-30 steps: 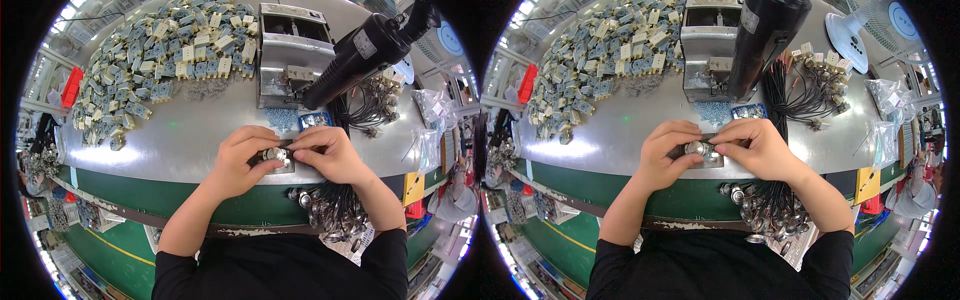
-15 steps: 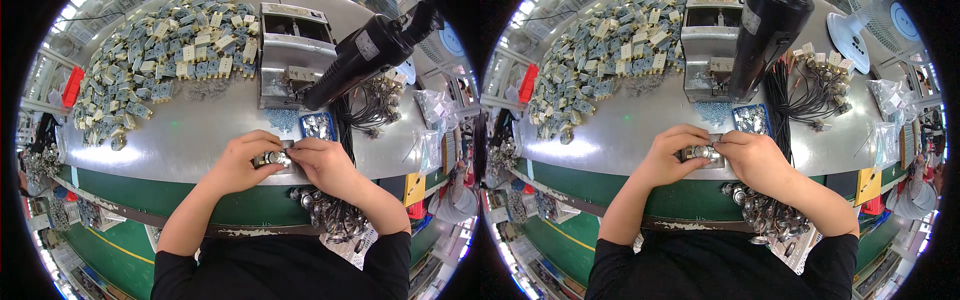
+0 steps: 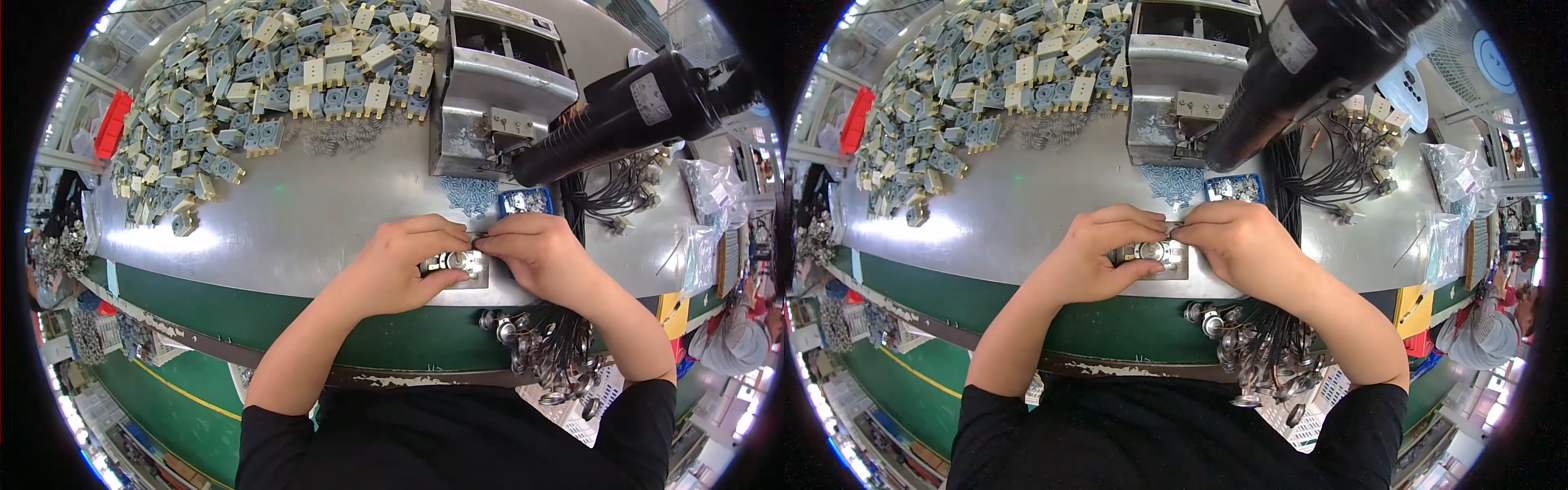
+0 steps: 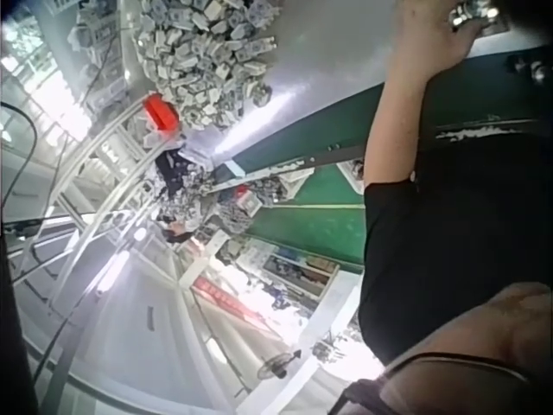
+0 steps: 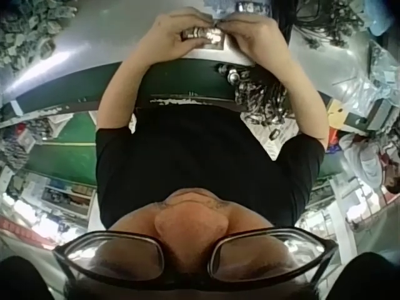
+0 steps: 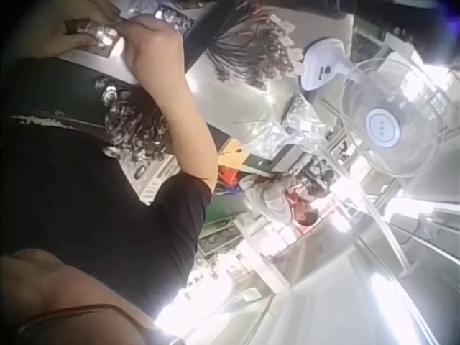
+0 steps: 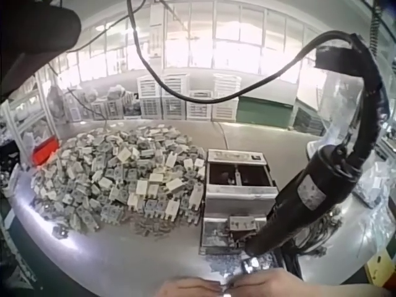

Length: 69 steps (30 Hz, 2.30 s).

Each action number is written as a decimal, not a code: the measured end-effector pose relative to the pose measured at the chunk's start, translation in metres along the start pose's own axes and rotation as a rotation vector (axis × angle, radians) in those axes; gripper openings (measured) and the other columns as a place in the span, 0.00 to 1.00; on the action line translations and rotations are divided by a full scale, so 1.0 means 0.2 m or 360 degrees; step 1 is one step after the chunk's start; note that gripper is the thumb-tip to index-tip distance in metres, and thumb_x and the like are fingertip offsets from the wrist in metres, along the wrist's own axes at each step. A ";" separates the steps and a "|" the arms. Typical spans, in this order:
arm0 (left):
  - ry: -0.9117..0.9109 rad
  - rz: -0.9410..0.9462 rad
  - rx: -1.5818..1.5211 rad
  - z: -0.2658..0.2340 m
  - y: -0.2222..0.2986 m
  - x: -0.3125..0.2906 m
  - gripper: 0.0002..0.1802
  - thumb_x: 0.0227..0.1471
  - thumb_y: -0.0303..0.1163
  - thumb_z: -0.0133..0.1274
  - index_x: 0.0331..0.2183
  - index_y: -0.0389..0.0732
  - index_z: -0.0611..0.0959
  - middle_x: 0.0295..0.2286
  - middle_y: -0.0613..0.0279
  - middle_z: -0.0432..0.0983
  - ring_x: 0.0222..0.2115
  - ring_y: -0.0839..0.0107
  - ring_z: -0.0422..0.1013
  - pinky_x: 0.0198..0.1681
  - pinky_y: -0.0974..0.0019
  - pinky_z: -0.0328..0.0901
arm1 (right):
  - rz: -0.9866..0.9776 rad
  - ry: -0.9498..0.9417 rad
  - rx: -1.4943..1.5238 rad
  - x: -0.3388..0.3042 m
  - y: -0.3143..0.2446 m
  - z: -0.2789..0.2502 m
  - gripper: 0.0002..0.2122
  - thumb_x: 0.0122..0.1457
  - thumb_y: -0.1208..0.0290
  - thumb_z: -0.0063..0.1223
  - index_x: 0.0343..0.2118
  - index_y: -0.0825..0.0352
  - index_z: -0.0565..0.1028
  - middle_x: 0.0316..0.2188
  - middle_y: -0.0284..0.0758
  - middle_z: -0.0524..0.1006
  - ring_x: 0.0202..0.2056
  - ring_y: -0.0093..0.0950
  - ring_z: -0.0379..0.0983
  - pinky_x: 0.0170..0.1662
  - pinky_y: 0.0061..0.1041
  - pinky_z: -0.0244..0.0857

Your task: Assembling electronic components by connecting wire harnesses and using a power screwdriver to secure parts.

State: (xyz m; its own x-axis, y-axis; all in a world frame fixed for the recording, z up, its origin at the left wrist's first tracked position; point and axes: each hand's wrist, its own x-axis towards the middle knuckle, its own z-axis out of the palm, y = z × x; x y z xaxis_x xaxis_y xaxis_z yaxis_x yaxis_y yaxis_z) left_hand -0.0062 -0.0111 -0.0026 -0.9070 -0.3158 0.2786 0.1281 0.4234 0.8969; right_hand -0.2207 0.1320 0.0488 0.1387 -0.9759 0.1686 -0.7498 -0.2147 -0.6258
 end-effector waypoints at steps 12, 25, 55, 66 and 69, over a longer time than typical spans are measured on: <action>0.0031 0.0033 -0.0015 -0.01 0.00 -0.01 0.18 0.45 0.24 0.71 0.41 0.34 0.87 0.43 0.52 0.84 0.46 0.54 0.81 0.51 0.56 0.75 | 0.0214 0.0184 0.0180 0.04 -0.08 -0.05 0.14 0.56 0.87 0.57 0.44 0.70 0.83 0.35 0.42 0.84 0.38 0.40 0.84 0.44 0.34 0.77; 0.0076 0.0040 -0.0031 0.00 0.00 -0.03 0.18 0.46 0.26 0.72 0.42 0.35 0.87 0.43 0.52 0.84 0.43 0.53 0.81 0.48 0.57 0.75 | 0.0426 -0.0116 0.0482 0.11 -0.11 -0.07 0.09 0.62 0.86 0.55 0.42 0.74 0.83 0.33 0.39 0.84 0.35 0.26 0.82 0.40 0.23 0.76; 0.0142 -0.0016 -0.0085 0.00 0.02 -0.01 0.20 0.43 0.24 0.72 0.41 0.37 0.87 0.44 0.53 0.82 0.46 0.54 0.79 0.51 0.56 0.73 | 0.0211 0.0075 -0.0169 0.11 -0.17 0.01 0.25 0.54 0.81 0.64 0.56 0.66 0.71 0.32 0.40 0.82 0.38 0.45 0.80 0.43 0.41 0.73; 0.0026 0.0073 0.0000 -0.01 0.01 0.01 0.17 0.44 0.24 0.71 0.40 0.36 0.89 0.43 0.53 0.84 0.43 0.54 0.82 0.47 0.58 0.76 | -0.0585 0.1595 0.0040 0.01 0.01 -0.15 0.29 0.66 0.68 0.55 0.65 0.71 0.59 0.52 0.46 0.74 0.49 0.37 0.73 0.55 0.34 0.65; 0.0031 0.0072 0.0014 -0.01 0.01 0.00 0.17 0.44 0.24 0.71 0.39 0.35 0.89 0.42 0.53 0.85 0.42 0.54 0.82 0.47 0.58 0.76 | -0.0212 0.1859 0.0875 0.19 -0.02 -0.21 0.37 0.68 0.50 0.55 0.69 0.71 0.56 0.49 0.45 0.76 0.48 0.37 0.74 0.56 0.35 0.65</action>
State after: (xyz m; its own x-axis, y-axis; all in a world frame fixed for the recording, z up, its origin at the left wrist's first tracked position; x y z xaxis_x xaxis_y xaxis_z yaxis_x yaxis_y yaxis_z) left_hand -0.0057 -0.0132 -0.0004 -0.8924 -0.3124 0.3256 0.1652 0.4453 0.8800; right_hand -0.2399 0.0969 0.0901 -0.6604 -0.3939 0.6392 -0.3730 -0.5667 -0.7346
